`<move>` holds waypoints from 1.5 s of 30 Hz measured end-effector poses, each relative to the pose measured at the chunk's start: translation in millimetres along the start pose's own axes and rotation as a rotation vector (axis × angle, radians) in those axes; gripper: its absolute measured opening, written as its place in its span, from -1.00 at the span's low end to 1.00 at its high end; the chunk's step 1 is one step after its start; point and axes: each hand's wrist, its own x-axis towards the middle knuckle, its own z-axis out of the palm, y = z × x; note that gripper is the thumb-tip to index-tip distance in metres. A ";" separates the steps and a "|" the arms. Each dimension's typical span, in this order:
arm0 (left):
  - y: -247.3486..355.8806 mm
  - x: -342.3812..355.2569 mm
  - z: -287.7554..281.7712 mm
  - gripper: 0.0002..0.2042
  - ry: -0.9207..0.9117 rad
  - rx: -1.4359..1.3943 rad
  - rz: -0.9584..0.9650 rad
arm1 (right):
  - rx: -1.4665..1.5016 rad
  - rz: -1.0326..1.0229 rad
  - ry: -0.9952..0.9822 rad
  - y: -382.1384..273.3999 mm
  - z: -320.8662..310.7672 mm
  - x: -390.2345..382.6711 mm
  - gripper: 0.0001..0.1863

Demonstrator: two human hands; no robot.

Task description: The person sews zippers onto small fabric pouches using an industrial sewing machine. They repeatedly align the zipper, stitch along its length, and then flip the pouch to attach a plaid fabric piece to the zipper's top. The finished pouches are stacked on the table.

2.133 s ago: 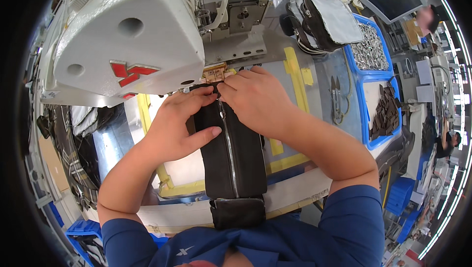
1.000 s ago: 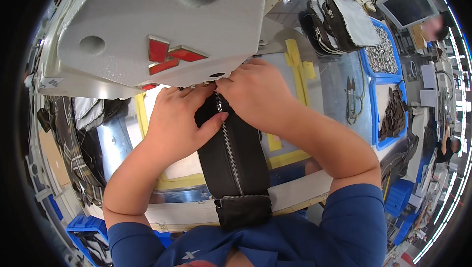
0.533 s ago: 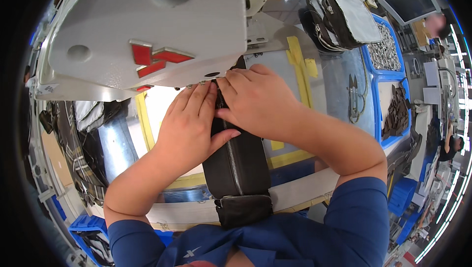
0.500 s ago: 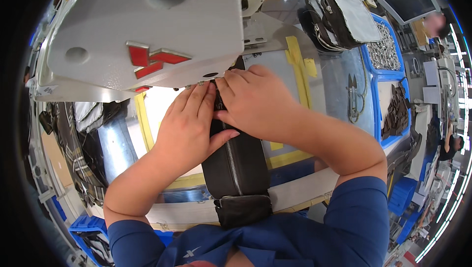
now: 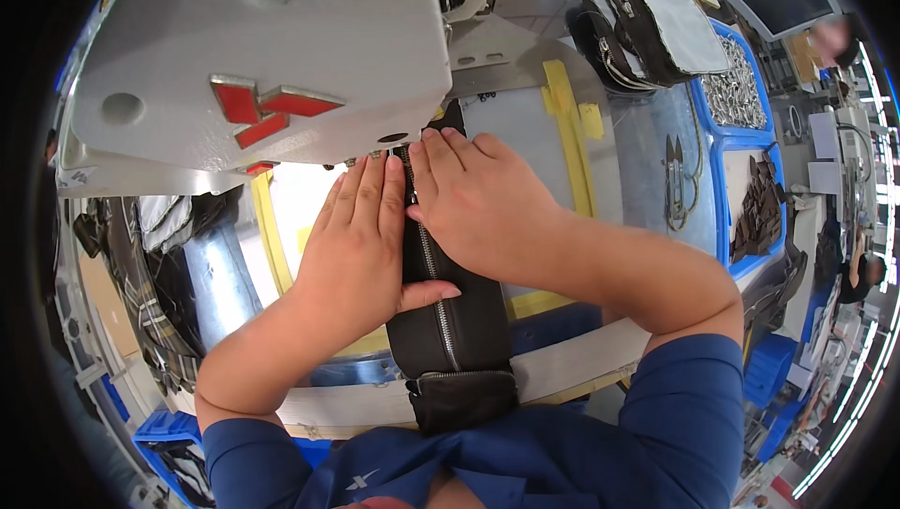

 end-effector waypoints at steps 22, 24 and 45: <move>3.3 2.9 4.8 0.33 -0.019 0.012 -0.045 | -0.048 0.060 0.036 -7.0 3.5 -1.3 -0.44; 1.7 3.8 4.7 0.33 -0.017 -0.004 -0.029 | -0.035 0.066 0.020 -7.9 3.9 -1.2 -0.44; 0.7 10.3 -3.6 0.31 0.049 0.011 -0.053 | 0.042 0.133 0.045 -6.2 0.3 0.4 -0.40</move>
